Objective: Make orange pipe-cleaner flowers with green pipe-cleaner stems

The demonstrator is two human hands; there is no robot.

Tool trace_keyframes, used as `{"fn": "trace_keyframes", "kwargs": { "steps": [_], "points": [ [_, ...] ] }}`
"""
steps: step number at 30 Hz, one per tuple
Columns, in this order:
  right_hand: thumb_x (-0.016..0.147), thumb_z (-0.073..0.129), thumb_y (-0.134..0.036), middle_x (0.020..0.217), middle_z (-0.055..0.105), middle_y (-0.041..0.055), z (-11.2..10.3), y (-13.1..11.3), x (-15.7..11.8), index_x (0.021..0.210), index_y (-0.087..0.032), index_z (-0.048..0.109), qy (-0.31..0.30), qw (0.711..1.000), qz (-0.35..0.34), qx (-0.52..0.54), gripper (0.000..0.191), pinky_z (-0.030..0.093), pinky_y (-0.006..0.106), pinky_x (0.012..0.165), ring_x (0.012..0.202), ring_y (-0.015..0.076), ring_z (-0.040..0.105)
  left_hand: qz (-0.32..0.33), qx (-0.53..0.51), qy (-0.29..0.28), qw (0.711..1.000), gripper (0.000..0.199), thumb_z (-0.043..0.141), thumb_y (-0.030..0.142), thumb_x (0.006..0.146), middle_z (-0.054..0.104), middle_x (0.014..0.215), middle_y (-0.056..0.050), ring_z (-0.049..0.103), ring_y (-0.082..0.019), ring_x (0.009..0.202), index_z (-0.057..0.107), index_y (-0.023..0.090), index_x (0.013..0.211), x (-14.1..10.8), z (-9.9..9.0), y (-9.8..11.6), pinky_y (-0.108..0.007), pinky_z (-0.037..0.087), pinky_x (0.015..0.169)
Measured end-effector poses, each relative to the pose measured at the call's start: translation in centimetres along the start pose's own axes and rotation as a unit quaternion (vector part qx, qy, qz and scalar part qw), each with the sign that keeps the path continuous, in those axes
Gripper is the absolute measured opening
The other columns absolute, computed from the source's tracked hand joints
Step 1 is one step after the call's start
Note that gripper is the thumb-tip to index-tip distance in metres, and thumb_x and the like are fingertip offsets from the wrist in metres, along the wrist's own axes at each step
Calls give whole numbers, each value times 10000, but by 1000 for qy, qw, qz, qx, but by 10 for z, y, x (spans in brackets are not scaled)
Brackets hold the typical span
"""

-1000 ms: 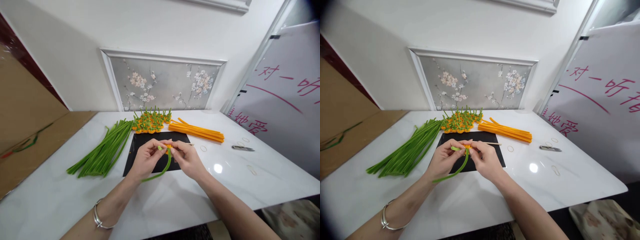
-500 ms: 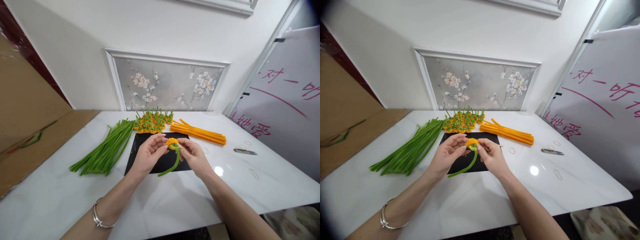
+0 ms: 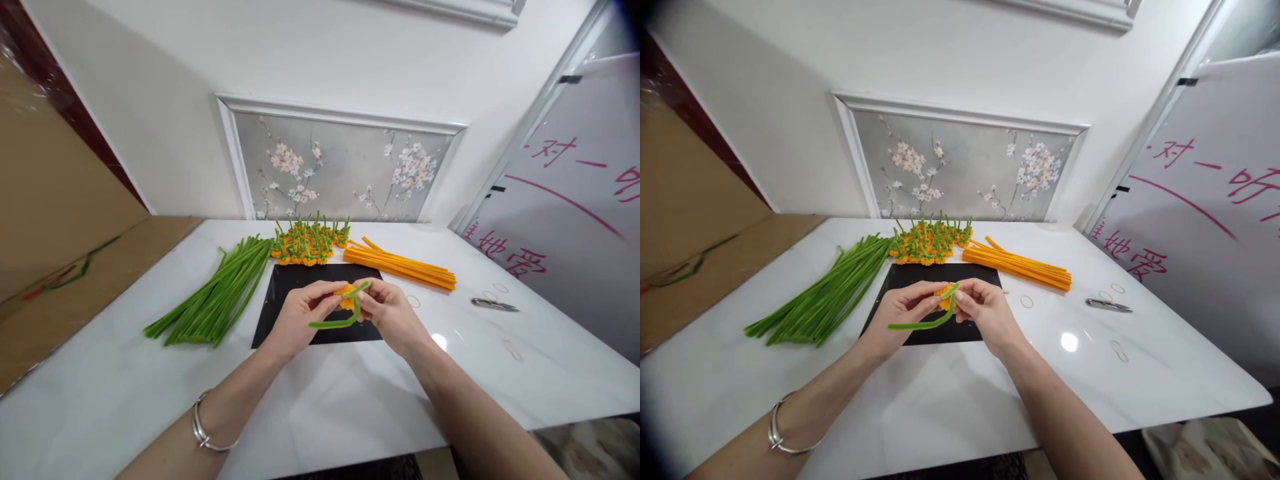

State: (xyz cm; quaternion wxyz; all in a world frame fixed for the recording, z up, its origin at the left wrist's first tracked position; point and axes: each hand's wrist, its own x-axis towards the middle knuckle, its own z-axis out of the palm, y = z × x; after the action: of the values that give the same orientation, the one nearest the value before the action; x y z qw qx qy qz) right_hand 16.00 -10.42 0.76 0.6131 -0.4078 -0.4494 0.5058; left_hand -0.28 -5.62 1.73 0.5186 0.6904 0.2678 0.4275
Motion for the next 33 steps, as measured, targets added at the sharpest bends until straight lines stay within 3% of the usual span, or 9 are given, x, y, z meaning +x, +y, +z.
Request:
{"fn": "trace_keyframes", "kwargs": {
  "steps": [3, 6, 9, 14, 21, 33],
  "points": [
    [662, 783, -381, 688, 630, -17, 1, 4, 2, 831, -183, 653, 6, 998, 12, 60, 291, 500, 257, 594, 591, 104, 578, -5, 2, 11, 1000, 285, 653, 279, 801, 701, 1030, -56, 651, -201, 943, 696, 210, 1074, -1, 2, 1, -319, 533, 848],
    [629, 806, -367, 730, 664, -11, 4, 8, 2, 846, -187, 649, 37, 996, 2, 77, 323, 538, 301, 660, 642, 127, 623, -12, -24, 47, 999, 391, 693, 259, 760, 699, 948, -41, 657, -183, 874, 610, 199, 1138, -1, 8, 0, -298, 549, 770],
    [650, 796, -368, 750, 677, -15, 8, 9, 1, 903, -200, 636, 40, 996, -14, 74, 343, 555, 323, 688, 657, 134, 642, 12, -22, 80, 996, 293, 701, 240, 748, 683, 887, -30, 653, -164, 829, 585, 187, 1012, -2, 11, 1, -264, 540, 732],
    [706, 746, -419, 860, 692, 22, 11, 6, 0, 948, -193, 654, 35, 998, -8, 48, 343, 576, 327, 693, 735, 153, 658, 19, 0, 79, 997, 177, 659, 223, 782, 681, 883, -32, 654, -153, 815, 602, 180, 944, -4, 11, 1, -252, 531, 745],
    [655, 779, -381, 716, 654, -10, 14, 4, -1, 834, -188, 662, 59, 998, -33, -14, 288, 581, 316, 643, 658, 146, 638, 25, 37, 103, 994, 105, 653, 241, 781, 699, 825, -33, 650, -155, 738, 670, 167, 853, -4, 10, 1, -248, 528, 682],
    [574, 831, -313, 724, 664, -9, 9, 5, 1, 802, -179, 662, 41, 995, 23, 84, 314, 553, 289, 628, 618, 123, 620, -17, -42, 103, 994, 105, 696, 259, 754, 701, 748, -10, 659, -143, 671, 712, 160, 787, -2, 12, 4, -262, 578, 670]
  ]
}}
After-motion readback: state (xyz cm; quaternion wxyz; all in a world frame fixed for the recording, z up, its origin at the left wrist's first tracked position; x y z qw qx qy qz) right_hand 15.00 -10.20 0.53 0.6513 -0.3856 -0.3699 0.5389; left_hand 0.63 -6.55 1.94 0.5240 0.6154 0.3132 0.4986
